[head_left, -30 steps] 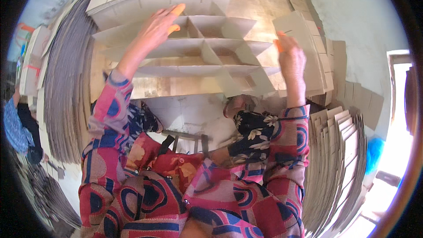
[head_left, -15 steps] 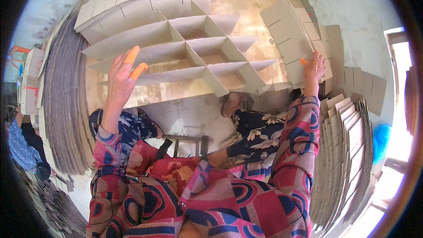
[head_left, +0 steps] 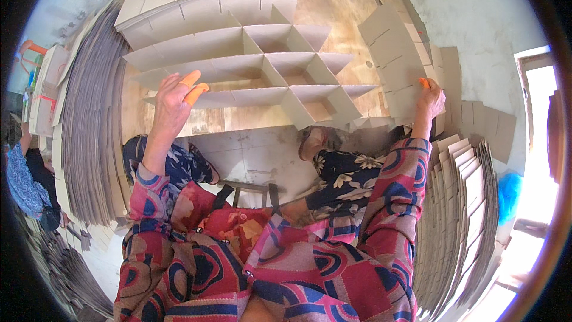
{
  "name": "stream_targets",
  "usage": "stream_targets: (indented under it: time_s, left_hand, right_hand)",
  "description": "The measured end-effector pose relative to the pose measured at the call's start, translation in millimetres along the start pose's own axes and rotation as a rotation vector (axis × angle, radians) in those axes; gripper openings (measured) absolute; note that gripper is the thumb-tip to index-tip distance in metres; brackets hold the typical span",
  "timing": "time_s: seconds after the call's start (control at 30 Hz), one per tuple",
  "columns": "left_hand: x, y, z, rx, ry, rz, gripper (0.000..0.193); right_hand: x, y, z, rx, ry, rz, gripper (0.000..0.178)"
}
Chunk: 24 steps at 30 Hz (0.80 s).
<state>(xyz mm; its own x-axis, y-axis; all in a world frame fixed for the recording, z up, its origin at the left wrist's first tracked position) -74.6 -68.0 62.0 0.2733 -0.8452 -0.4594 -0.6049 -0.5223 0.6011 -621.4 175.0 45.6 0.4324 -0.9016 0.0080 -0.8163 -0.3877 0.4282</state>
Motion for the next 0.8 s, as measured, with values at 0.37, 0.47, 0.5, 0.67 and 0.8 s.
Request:
stream_targets:
  time_s: [0.37,0.47,0.5,0.67,0.8]
  left_hand:
    - [0.3,-8.5,-6.0,-0.017,-0.025,-0.029,0.027]
    - [5.8,-13.7,-5.2,-0.007,-0.050,-0.057,0.028]
    - [5.9,-13.4,-5.2,0.005,-0.073,-0.088,0.029]
    - [3.1,-22.1,4.9,0.093,-0.005,-0.047,0.039]
    - [16.2,-33.0,18.7,0.179,-0.006,-0.088,0.039]
  right_hand:
    - [12.1,-4.6,-40.6,-0.151,0.018,0.122,0.025]
    - [18.9,2.0,-59.1,-0.222,0.266,0.115,0.018]
    - [24.2,6.2,-68.5,-0.227,0.385,0.094,0.019]
    - [137.0,-46.4,-123.4,0.019,0.900,-0.323,0.044]
    - [229.9,-122.4,-164.6,0.195,1.118,-0.675,0.063]
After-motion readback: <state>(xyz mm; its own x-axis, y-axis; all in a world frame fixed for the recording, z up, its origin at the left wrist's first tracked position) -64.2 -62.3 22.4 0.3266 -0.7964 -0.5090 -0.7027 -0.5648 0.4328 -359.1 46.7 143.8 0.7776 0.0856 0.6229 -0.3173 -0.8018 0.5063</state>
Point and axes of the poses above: each hand's wrist, its own y-axis towards the middle knuckle, its own z-axis out of the palm, x = y × z, the point moved 7 cm from there along y, towards the middle knuckle, and after that the axes turned 12 degrees about -y, right-handed, at the moved point
